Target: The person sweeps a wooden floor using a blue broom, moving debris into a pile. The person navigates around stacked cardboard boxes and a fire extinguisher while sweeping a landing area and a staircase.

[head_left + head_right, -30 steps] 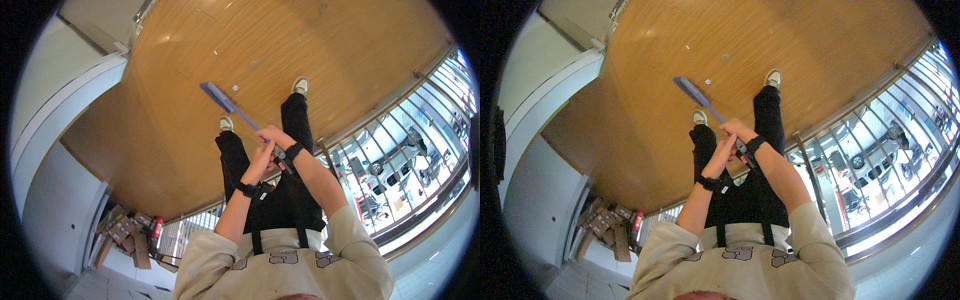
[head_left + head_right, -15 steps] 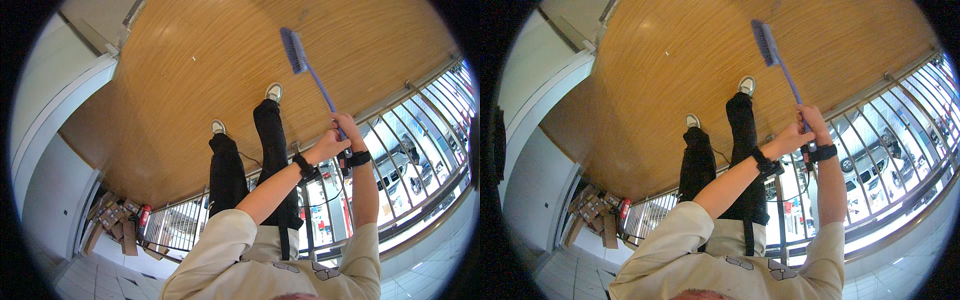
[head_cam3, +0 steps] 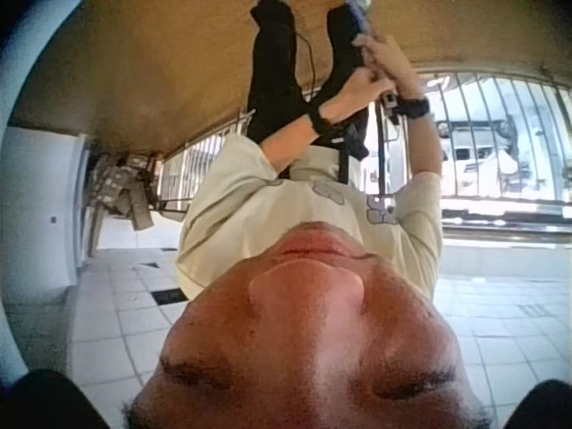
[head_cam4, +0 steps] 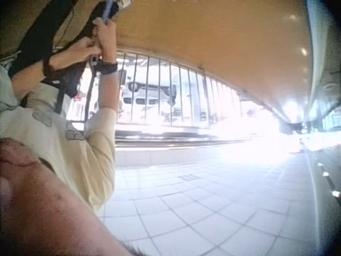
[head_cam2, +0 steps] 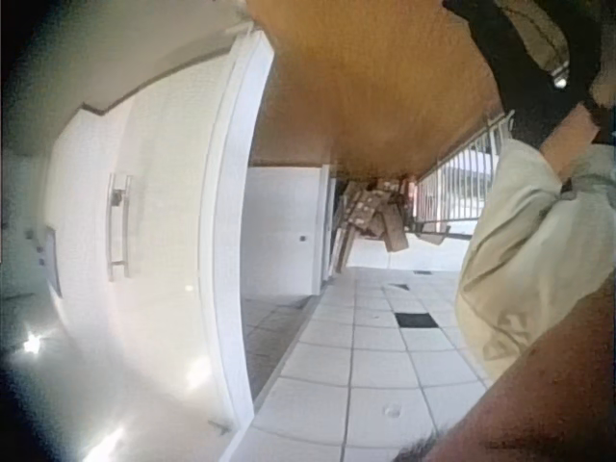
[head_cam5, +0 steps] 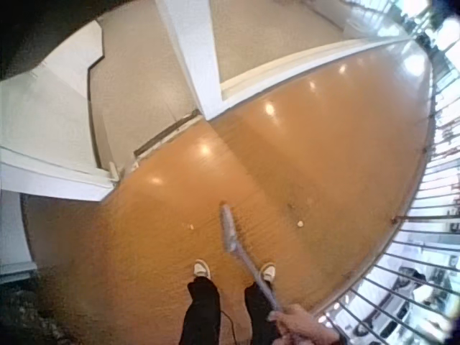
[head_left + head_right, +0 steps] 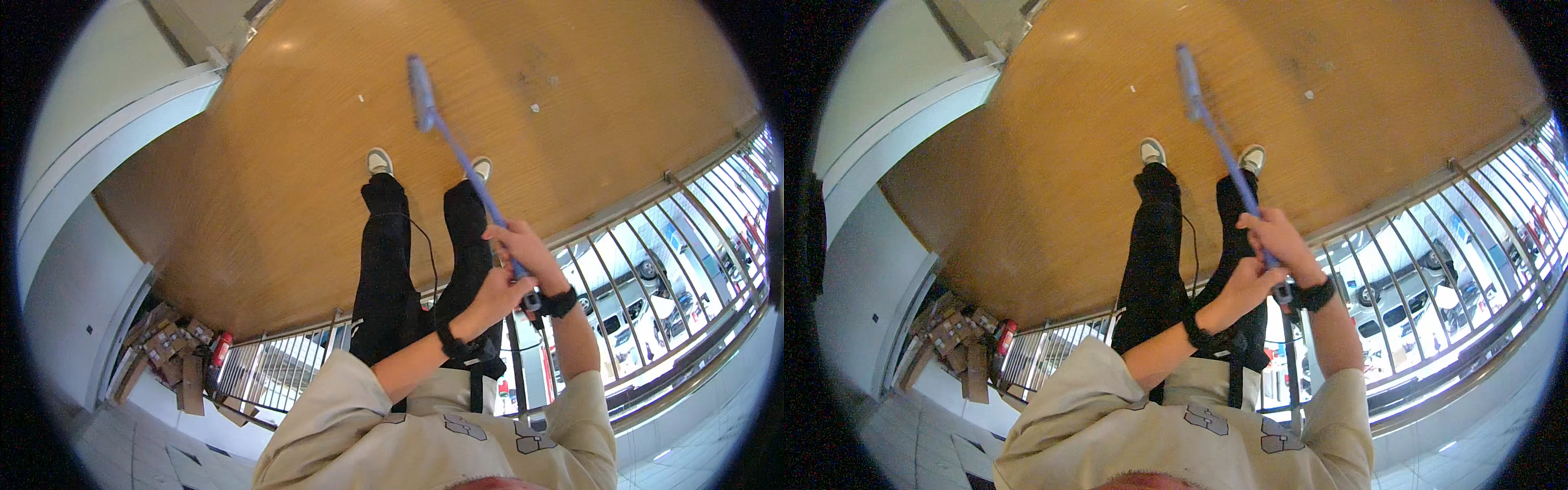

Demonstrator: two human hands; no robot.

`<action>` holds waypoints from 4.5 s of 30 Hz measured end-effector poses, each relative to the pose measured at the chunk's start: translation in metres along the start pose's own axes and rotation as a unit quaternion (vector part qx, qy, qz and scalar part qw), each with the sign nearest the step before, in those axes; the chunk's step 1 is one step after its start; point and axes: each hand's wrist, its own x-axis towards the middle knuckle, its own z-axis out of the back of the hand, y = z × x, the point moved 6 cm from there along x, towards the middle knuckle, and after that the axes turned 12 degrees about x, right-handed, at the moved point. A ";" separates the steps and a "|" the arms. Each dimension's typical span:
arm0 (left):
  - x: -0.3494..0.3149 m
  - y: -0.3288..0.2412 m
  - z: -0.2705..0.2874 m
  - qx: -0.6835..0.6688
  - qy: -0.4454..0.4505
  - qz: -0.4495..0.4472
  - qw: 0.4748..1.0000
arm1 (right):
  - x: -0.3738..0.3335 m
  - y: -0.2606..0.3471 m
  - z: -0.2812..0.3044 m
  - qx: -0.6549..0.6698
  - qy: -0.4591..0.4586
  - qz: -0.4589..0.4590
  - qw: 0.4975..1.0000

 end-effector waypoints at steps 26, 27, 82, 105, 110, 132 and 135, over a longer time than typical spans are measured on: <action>0.176 -0.119 -0.007 0.164 -0.123 -0.050 0.978 | 0.103 0.112 0.136 -0.005 -0.091 -0.064 0.994; 0.189 -0.125 -0.031 0.192 -0.095 -0.037 0.976 | 0.093 0.126 0.165 -0.031 -0.088 -0.043 0.995; 0.250 -0.389 -0.021 0.314 -0.074 -0.063 0.944 | 0.093 0.378 0.190 -0.061 -0.115 0.012 0.991; 0.048 -0.602 -0.050 -0.134 0.117 -0.625 0.760 | 0.025 0.398 0.225 0.003 -0.186 0.083 0.979; 0.034 -0.620 -0.006 -0.117 0.195 -0.571 0.789 | 0.070 0.409 0.100 0.020 -0.040 0.052 0.998; 0.279 -0.502 0.124 0.086 -0.184 0.014 0.979 | 0.186 0.567 0.111 0.077 0.002 0.010 0.997; 0.329 -0.526 0.055 0.150 -0.131 -0.026 0.980 | 0.165 0.583 0.187 0.093 -0.025 0.020 0.995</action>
